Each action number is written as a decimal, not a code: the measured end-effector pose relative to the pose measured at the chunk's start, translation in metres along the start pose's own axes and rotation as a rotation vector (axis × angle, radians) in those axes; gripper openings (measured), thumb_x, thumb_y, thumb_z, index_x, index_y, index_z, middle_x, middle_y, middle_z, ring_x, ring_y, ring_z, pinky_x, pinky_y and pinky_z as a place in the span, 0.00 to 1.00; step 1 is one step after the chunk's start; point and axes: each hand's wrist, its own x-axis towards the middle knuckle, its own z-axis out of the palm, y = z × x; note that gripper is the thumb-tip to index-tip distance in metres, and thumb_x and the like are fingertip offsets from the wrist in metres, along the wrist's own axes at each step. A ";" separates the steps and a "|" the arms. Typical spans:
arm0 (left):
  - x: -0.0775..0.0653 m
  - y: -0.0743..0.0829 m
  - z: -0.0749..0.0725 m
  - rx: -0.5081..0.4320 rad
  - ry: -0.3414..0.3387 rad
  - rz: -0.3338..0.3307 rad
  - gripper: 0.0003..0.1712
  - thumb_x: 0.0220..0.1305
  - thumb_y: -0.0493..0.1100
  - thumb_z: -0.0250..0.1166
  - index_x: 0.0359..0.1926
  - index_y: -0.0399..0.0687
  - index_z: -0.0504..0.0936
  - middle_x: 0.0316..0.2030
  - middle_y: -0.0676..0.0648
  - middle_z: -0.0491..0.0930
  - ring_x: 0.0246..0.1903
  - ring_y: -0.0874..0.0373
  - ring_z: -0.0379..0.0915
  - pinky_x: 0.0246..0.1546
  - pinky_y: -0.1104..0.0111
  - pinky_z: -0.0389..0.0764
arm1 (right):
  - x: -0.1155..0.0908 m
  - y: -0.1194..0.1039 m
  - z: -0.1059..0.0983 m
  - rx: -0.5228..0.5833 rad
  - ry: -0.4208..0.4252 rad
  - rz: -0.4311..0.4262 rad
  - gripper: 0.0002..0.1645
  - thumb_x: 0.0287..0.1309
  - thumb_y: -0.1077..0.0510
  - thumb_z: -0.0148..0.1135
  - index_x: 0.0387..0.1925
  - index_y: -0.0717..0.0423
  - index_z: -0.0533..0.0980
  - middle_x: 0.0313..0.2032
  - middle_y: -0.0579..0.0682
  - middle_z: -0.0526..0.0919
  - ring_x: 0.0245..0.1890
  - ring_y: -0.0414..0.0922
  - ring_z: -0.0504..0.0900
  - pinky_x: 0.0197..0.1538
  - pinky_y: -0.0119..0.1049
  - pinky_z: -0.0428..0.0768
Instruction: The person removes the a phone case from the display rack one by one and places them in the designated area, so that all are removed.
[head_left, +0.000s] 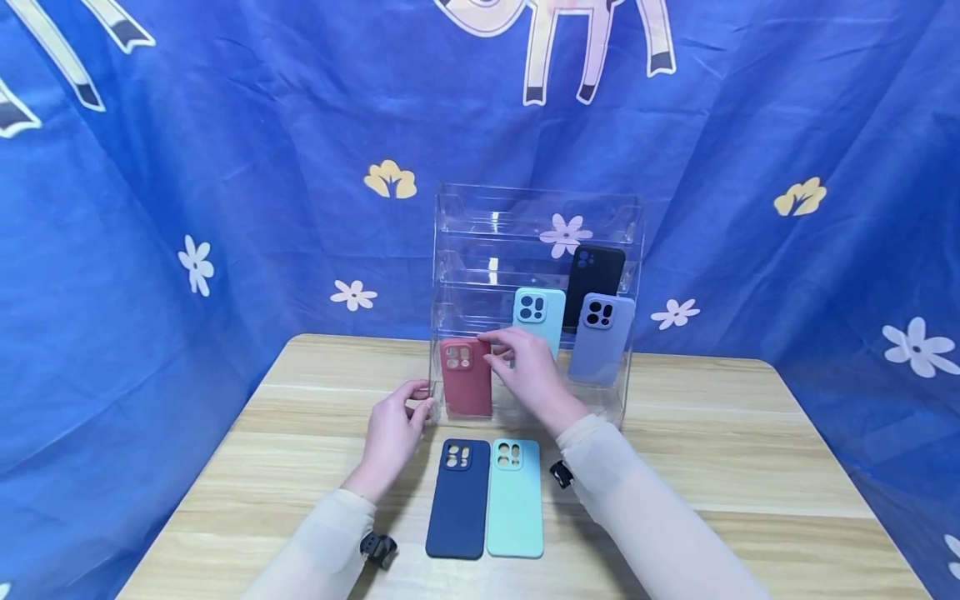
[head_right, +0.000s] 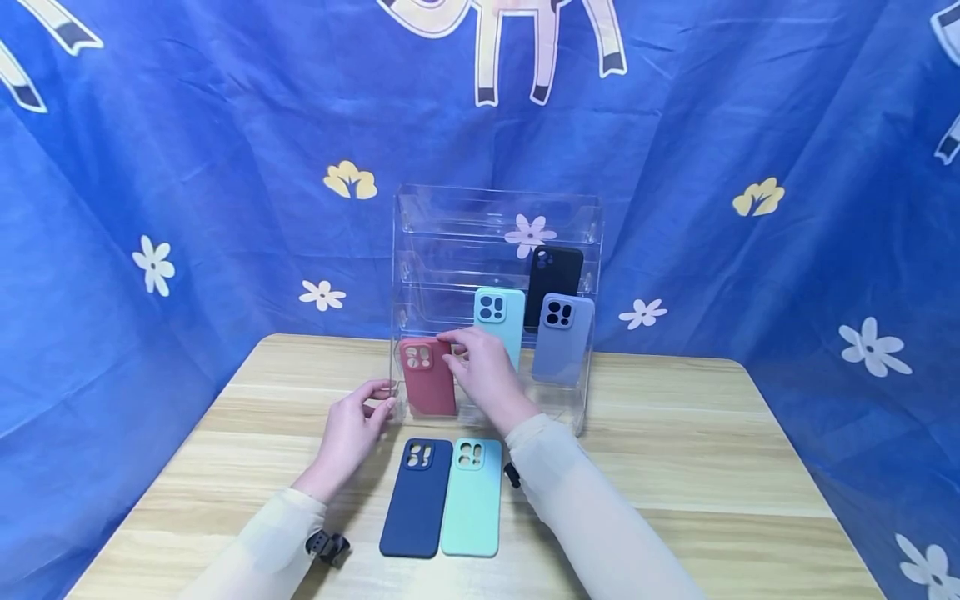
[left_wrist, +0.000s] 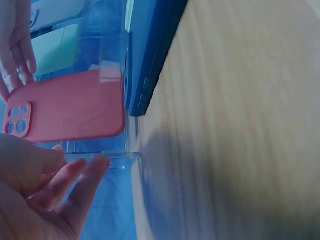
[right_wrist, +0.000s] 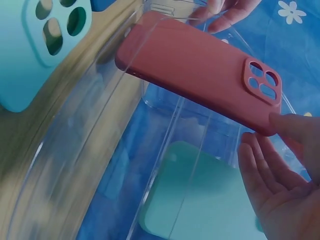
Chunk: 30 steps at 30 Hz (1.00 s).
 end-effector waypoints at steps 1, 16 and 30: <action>0.000 0.000 0.000 -0.005 0.002 -0.002 0.20 0.71 0.38 0.67 0.61 0.42 0.81 0.47 0.41 0.88 0.30 0.48 0.88 0.23 0.73 0.83 | 0.000 0.001 0.001 -0.001 0.003 -0.001 0.18 0.66 0.62 0.69 0.56 0.51 0.84 0.53 0.51 0.87 0.45 0.44 0.88 0.50 0.35 0.89; 0.000 0.000 0.002 -0.056 0.013 -0.017 0.19 0.70 0.36 0.67 0.60 0.42 0.81 0.48 0.40 0.87 0.30 0.45 0.88 0.24 0.74 0.85 | -0.003 0.008 0.004 0.030 0.100 -0.008 0.11 0.64 0.65 0.69 0.47 0.52 0.87 0.43 0.49 0.89 0.38 0.42 0.89 0.44 0.29 0.88; 0.001 -0.002 0.002 -0.049 0.011 -0.017 0.19 0.70 0.37 0.67 0.60 0.42 0.81 0.47 0.40 0.88 0.27 0.47 0.87 0.23 0.73 0.84 | -0.008 0.013 0.000 0.024 0.118 -0.012 0.11 0.64 0.63 0.70 0.47 0.50 0.87 0.43 0.48 0.90 0.37 0.40 0.88 0.44 0.27 0.87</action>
